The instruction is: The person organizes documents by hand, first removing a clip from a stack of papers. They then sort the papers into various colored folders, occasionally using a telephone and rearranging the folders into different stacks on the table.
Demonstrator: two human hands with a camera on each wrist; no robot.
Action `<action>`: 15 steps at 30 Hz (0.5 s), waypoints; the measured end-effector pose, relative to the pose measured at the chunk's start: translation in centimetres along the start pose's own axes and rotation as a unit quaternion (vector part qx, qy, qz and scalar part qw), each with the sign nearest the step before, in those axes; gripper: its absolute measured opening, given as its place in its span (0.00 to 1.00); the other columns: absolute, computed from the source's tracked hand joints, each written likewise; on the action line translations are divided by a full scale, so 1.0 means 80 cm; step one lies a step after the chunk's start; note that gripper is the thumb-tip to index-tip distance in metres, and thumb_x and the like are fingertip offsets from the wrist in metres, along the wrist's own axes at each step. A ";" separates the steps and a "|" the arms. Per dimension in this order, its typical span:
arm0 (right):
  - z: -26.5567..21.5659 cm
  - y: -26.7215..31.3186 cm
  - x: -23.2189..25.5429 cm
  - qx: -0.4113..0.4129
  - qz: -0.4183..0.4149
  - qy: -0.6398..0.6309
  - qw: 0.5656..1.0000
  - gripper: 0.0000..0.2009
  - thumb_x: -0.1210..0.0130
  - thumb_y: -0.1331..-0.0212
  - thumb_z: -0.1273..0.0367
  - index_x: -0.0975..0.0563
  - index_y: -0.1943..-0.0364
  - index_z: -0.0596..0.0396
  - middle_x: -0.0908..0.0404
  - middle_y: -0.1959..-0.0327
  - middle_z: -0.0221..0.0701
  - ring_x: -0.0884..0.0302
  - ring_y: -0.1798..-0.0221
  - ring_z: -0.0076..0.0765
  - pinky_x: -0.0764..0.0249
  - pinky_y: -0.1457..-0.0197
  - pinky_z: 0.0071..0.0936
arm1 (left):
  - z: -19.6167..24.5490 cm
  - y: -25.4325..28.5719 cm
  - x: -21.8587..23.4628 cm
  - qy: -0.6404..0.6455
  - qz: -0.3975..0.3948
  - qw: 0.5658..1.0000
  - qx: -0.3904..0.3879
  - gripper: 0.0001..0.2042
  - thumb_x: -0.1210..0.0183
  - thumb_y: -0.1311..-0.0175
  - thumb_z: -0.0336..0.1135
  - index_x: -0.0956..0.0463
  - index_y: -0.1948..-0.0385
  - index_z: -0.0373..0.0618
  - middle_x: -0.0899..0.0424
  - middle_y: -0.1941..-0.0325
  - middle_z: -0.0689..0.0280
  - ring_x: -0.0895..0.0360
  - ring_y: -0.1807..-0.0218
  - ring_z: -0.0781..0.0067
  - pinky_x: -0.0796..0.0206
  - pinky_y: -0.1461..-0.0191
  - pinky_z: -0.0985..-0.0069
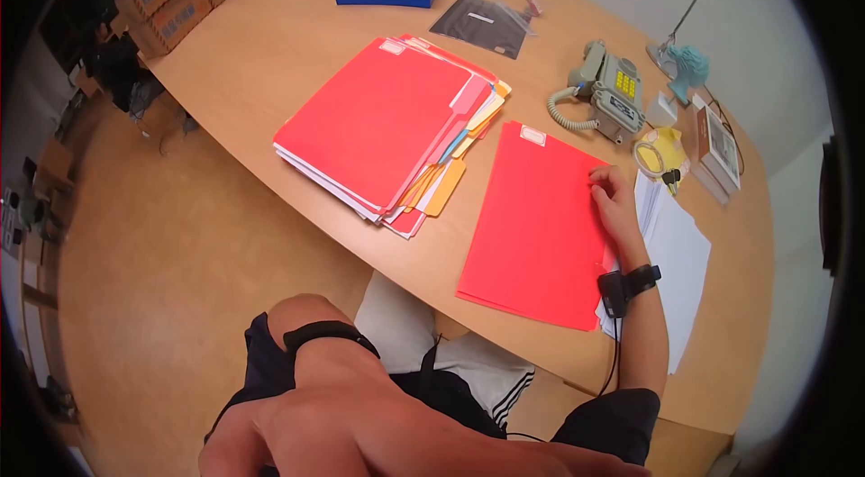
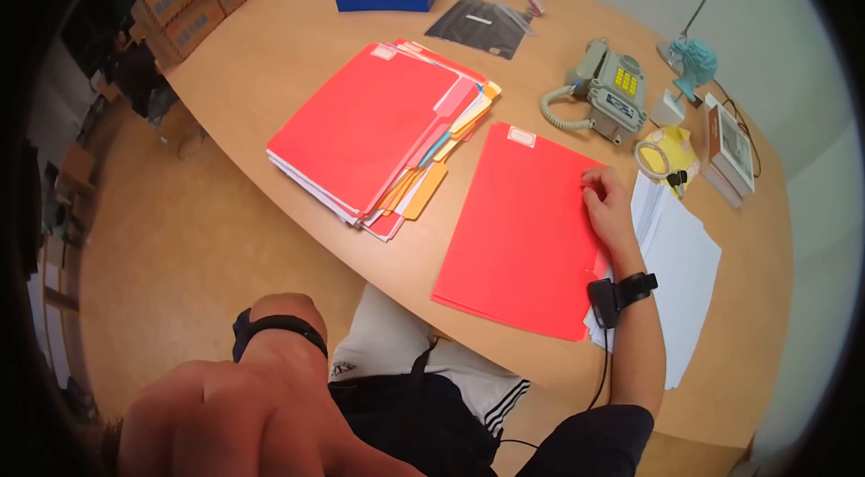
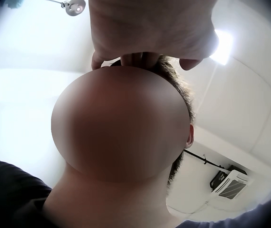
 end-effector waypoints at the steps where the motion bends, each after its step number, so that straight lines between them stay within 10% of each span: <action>1: -0.005 0.001 -0.001 -0.011 0.000 -0.014 1.000 0.07 0.50 0.45 0.81 0.27 0.62 0.61 0.24 0.57 0.33 0.25 0.53 0.31 0.30 0.44 0.25 | 0.000 0.001 0.000 0.000 0.003 1.000 -0.003 0.18 0.58 0.24 0.41 0.28 0.42 0.41 0.24 0.42 0.49 0.25 0.42 0.49 0.31 0.39 0.58; 15: -0.010 0.001 -0.001 0.008 0.001 0.009 1.000 0.06 0.50 0.46 0.81 0.27 0.64 0.61 0.23 0.57 0.35 0.25 0.52 0.35 0.31 0.43 0.27 | 0.007 0.005 -0.003 0.040 0.008 0.999 -0.026 0.18 0.56 0.24 0.41 0.30 0.41 0.39 0.25 0.41 0.48 0.25 0.41 0.49 0.31 0.39 0.58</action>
Point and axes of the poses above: each hand's wrist, its own y-axis away from the middle knuckle, its own x-axis out of the back of the hand, z = x × y, the point moved 3 cm from there along -y, towards the middle knuckle
